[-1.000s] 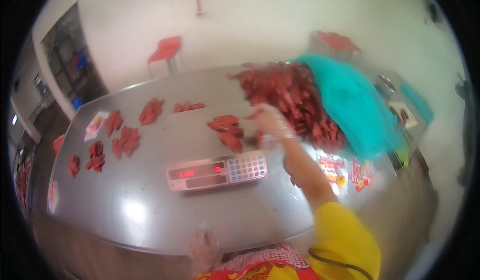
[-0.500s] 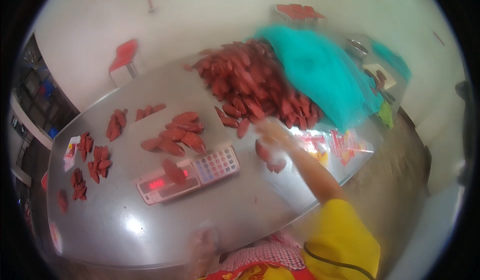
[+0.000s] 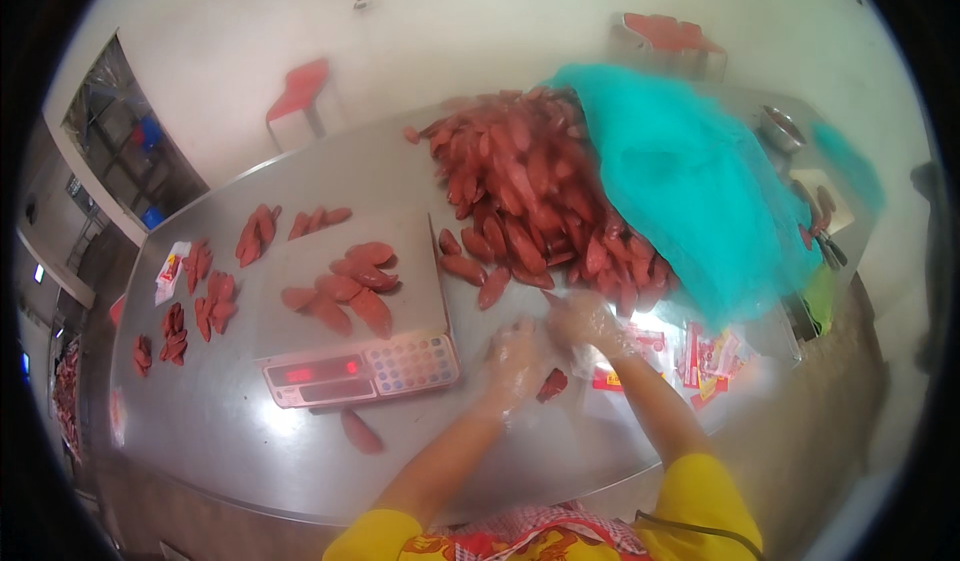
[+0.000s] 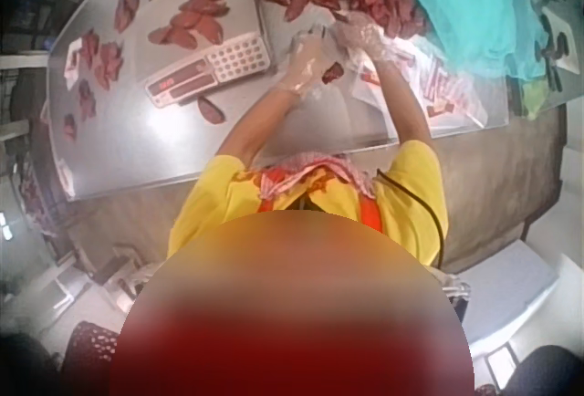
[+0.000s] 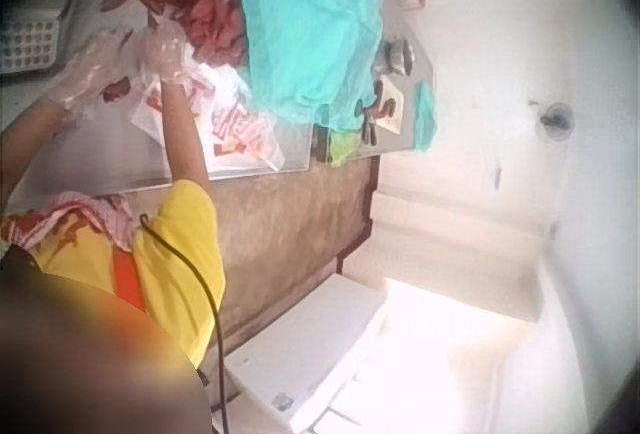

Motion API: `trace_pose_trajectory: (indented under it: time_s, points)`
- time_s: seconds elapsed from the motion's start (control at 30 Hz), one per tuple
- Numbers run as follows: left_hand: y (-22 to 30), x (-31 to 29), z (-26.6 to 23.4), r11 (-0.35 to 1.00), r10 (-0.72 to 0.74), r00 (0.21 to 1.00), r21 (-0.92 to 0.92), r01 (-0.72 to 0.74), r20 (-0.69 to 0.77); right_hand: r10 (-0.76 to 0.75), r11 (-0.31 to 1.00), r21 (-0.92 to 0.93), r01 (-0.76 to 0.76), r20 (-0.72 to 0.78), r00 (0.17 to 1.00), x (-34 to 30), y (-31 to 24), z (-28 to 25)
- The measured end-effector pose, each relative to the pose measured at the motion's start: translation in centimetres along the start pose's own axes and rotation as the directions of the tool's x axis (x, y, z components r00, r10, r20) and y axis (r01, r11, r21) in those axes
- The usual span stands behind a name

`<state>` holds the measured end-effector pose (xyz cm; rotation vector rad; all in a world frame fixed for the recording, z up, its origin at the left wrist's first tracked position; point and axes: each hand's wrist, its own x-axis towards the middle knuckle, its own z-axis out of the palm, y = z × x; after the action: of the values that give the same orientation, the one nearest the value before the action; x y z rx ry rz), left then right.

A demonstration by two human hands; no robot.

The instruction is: The person repeatedly scoops red meat pieces from a large pile on a stainless steel table, places them on a digital scale, and then transfers them into clear plastic bags. The process is repeated multiple times to create several packaged portions.

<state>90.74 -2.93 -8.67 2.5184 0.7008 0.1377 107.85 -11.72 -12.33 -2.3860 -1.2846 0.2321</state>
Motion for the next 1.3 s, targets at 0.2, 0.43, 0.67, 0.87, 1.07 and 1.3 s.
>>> trace_pose_trajectory:
  time_s: [0.2,0.43,0.67,0.87,1.07,1.3]
  points:
    - [-2.4,-6.2,-0.7,0.787,-0.116,0.981,-0.616,-0.007,-0.159,-0.089,0.827,0.481,0.291,-0.398,0.913,7.9,-3.5,-0.6]
    - [-8.7,-18.6,-6.4,0.758,-0.645,0.52,-0.38,0.531,-0.56,-0.227,0.933,0.197,0.301,-0.325,0.918,21.0,-10.3,9.1]
    - [-14.0,-16.2,-5.7,0.748,-0.614,0.512,-0.235,0.621,-0.6,-0.291,0.957,-0.04,0.289,-0.176,0.94,23.3,-9.8,11.0]
    - [-17.3,-19.0,-6.7,0.717,-0.611,0.4,-0.263,0.646,-0.683,-0.037,0.935,0.332,0.127,-0.264,0.964,20.6,-11.4,4.3]
    - [-19.3,-14.2,-16.7,0.872,-0.485,0.312,-0.422,0.25,-0.817,0.016,0.727,0.672,0.141,-0.222,0.975,17.4,-18.8,0.6]
    - [-20.4,-1.2,-21.3,0.858,-0.483,0.761,-0.408,0.313,-0.432,-0.551,0.74,0.35,0.574,-0.173,0.816,14.2,-26.0,2.5]
